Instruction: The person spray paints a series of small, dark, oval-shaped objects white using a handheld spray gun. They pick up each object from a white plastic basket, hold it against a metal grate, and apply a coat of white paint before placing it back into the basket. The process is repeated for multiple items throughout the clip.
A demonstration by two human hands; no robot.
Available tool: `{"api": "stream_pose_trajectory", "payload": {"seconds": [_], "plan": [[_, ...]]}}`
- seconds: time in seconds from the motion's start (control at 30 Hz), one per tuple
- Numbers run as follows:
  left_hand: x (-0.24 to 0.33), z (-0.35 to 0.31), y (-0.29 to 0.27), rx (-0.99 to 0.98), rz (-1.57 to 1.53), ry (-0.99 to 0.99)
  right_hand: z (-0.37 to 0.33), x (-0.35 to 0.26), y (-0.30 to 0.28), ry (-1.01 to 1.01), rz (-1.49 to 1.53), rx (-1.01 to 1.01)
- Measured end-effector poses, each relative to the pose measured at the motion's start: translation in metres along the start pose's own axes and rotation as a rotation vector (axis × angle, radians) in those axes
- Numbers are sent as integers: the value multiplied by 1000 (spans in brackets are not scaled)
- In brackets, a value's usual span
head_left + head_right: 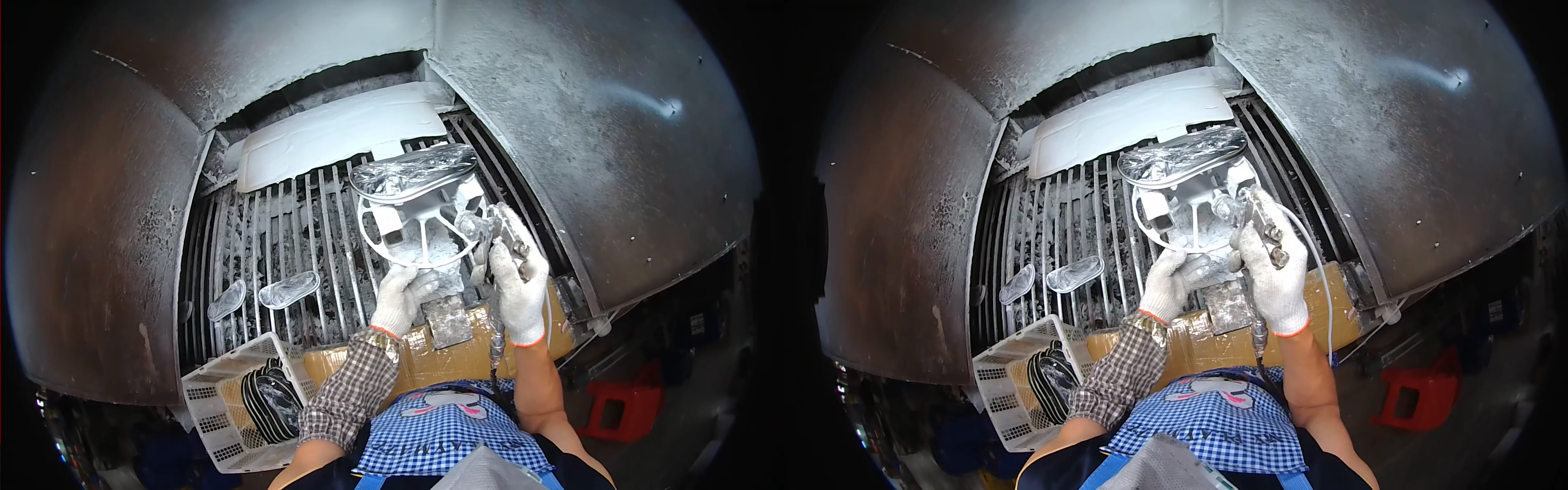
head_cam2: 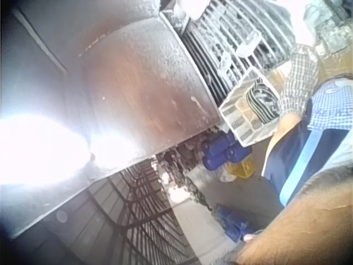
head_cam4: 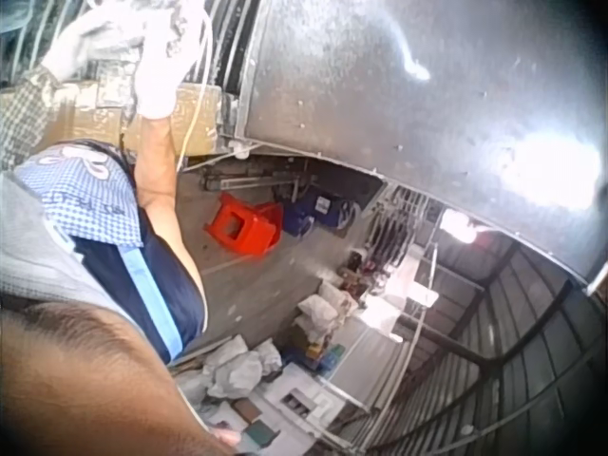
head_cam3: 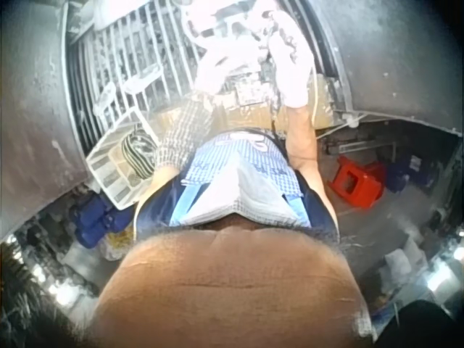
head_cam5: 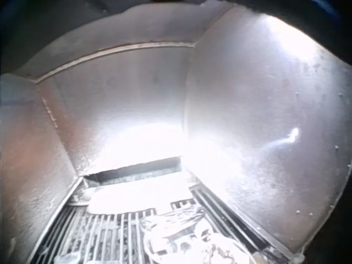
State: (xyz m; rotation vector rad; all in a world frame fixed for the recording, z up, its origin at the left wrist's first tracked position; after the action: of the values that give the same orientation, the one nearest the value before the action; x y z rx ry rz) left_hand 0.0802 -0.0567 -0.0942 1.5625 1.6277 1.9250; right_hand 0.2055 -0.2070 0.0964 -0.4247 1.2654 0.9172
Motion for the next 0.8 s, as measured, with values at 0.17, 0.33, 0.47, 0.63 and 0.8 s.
{"api": "stream_pose_trajectory", "payload": {"seconds": [0.17,0.33,0.47,0.63,0.8], "plan": [[8,-5,1,-51,65,3,5,-5,-9,-7,85,53],[12,-6,-9,-48,72,28,9,-5,-23,-25,117,89],[20,-9,-6,-45,78,41,11,-7,-32,-12,133,125],[26,-9,-12,-70,69,61,9,-9,-46,-37,98,162],[33,-12,-18,-15,55,87,-1,-20,-44,-52,79,177]]}}
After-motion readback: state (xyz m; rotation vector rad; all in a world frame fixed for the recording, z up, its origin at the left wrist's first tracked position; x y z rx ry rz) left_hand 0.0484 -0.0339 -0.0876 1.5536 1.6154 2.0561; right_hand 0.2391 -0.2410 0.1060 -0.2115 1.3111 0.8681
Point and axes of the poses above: each hand's wrist, its own z-axis towards the middle knuckle, its own y-axis out of the palm, x = y × z, the point moved 7 cm from there along z, towards the middle knuckle, and after that the axes turned 6 degrees about -x, right-handed, at the moved point
